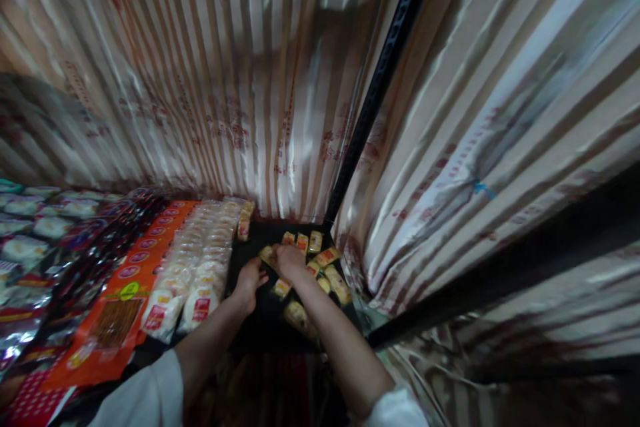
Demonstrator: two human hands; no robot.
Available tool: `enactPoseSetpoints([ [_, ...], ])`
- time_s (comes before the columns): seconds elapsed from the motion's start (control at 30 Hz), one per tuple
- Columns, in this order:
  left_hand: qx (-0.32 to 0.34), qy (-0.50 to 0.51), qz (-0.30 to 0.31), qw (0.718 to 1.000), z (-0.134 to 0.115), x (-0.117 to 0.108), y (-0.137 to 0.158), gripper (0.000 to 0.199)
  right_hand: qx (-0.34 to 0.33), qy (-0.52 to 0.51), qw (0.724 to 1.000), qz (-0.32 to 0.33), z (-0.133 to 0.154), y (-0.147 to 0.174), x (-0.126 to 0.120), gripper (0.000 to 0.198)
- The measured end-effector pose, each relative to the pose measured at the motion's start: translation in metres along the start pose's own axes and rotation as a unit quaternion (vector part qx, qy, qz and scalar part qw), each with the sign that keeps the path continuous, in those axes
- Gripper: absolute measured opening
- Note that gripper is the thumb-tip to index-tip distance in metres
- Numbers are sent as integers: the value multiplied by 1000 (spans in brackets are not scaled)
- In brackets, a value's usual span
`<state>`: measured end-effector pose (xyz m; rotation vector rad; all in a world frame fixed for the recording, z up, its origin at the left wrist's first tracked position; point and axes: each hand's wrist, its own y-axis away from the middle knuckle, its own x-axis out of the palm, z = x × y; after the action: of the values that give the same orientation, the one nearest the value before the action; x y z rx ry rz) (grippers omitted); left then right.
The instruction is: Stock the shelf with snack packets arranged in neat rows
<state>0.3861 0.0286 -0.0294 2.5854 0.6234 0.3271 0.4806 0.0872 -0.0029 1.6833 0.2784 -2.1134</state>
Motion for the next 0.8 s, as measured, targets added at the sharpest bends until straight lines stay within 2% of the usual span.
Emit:
enactPoseSetpoints([
  [0.17, -30, 39, 24, 998, -2, -5, 7, 27, -83, 40, 996, 1, 14, 7, 10, 27],
  [0.3, -23, 32, 7, 999, -1, -13, 15, 26, -73, 43, 996, 10, 24, 17, 10, 34],
  [0.43, -13, 5, -5, 1000, -1, -19, 26, 29, -53, -15, 998, 25, 28, 24, 1, 33],
  [0.53, -10, -20, -15, 1000, -1, -21, 32, 43, -56, -60, 996, 44, 26, 24, -8, 29],
  [0.63, 21, -42, -20, 999, 1, -21, 34, 54, -47, -85, 994, 53, 22, 22, -18, 29],
  [0.8, 61, -58, -39, 996, 5, -20, 35, 40, -44, -105, 990, 86, 18, 24, -36, 26],
])
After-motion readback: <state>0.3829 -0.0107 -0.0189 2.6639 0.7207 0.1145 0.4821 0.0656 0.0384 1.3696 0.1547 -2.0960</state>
